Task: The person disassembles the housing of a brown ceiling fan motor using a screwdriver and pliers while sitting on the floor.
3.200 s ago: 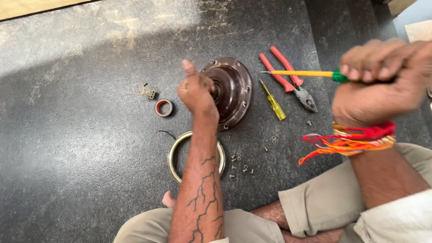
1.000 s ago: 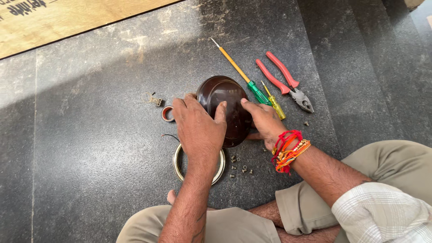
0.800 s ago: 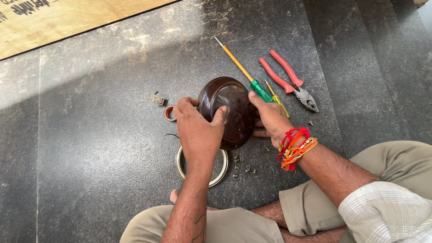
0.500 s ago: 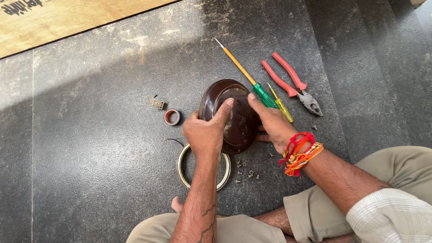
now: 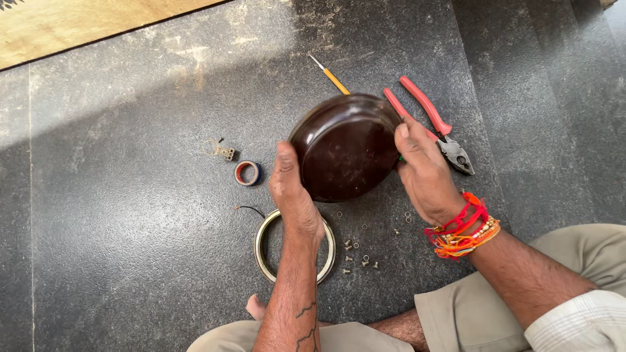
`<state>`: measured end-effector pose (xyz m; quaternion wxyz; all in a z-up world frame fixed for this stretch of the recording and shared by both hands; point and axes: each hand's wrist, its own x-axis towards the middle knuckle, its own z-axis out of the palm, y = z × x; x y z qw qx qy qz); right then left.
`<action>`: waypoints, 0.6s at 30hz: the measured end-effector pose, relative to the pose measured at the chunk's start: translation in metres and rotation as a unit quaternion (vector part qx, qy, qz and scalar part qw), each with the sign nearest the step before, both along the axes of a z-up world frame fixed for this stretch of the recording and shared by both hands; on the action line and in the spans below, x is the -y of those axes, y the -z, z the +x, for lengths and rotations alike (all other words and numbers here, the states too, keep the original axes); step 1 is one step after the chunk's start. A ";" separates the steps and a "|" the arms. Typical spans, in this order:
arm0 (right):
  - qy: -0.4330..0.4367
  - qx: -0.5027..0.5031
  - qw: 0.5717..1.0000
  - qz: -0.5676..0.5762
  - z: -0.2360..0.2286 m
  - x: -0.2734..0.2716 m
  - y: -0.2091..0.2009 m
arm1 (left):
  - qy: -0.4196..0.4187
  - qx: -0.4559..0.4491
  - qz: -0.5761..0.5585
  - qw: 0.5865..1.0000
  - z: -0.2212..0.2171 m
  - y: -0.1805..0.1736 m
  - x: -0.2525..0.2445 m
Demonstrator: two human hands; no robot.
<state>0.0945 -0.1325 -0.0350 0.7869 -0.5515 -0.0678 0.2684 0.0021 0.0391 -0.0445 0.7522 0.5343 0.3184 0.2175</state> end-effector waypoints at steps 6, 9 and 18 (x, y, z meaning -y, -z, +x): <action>-0.010 0.047 0.994 0.101 -0.013 -0.005 0.022 | -0.049 0.036 -0.115 0.991 -0.005 0.010 0.002; -0.008 0.069 0.985 0.157 -0.012 -0.005 0.019 | -0.043 0.098 -0.095 0.990 -0.004 0.004 0.000; 0.022 0.152 0.985 0.072 -0.005 -0.003 0.019 | 0.044 0.050 -0.023 0.998 0.004 0.010 0.001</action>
